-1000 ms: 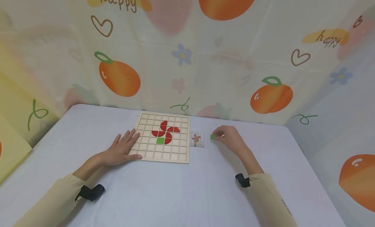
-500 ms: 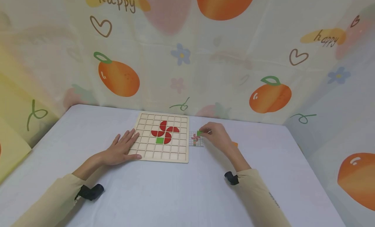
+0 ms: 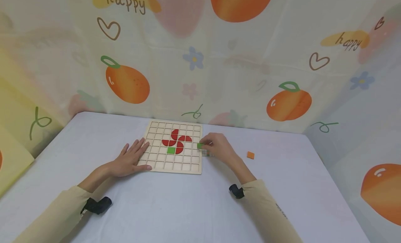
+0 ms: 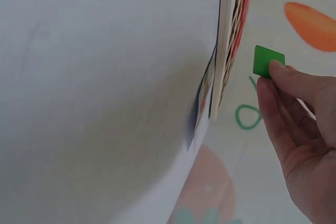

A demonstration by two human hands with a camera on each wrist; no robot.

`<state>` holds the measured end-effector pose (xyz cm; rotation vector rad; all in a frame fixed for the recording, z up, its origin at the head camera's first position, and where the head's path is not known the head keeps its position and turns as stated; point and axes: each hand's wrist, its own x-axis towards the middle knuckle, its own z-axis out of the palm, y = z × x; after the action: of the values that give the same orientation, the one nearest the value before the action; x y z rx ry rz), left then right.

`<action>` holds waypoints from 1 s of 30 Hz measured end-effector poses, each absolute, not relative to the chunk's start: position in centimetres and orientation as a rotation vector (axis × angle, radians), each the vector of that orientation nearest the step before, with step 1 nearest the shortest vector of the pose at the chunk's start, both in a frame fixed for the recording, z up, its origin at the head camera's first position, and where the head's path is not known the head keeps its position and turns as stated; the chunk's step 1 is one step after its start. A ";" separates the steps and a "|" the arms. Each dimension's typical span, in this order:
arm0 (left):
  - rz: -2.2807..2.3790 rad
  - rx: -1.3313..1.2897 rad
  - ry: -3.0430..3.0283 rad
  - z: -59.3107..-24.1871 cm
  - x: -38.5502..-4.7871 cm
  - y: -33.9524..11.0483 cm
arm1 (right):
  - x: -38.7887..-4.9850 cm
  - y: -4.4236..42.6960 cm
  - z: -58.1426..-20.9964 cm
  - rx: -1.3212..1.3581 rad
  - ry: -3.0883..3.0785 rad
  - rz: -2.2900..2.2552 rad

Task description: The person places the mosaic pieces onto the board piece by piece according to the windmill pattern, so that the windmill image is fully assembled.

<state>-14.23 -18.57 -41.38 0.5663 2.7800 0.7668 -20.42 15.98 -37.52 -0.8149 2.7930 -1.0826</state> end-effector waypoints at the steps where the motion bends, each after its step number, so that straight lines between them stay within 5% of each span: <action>1: 0.772 0.567 2.781 -41.4 -14.2 -18.6 | -20.4 15.8 -37.5 -0.824 2.788 -1.087; 30: 0.785 0.574 2.779 -41.3 -14.1 -18.6 | -18.6 7.9 -38.7 -1.054 2.649 -0.923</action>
<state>-14.08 -18.57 -41.26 0.5743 2.7790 0.7851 -18.61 7.94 -38.68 -1.0539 2.6494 -0.9233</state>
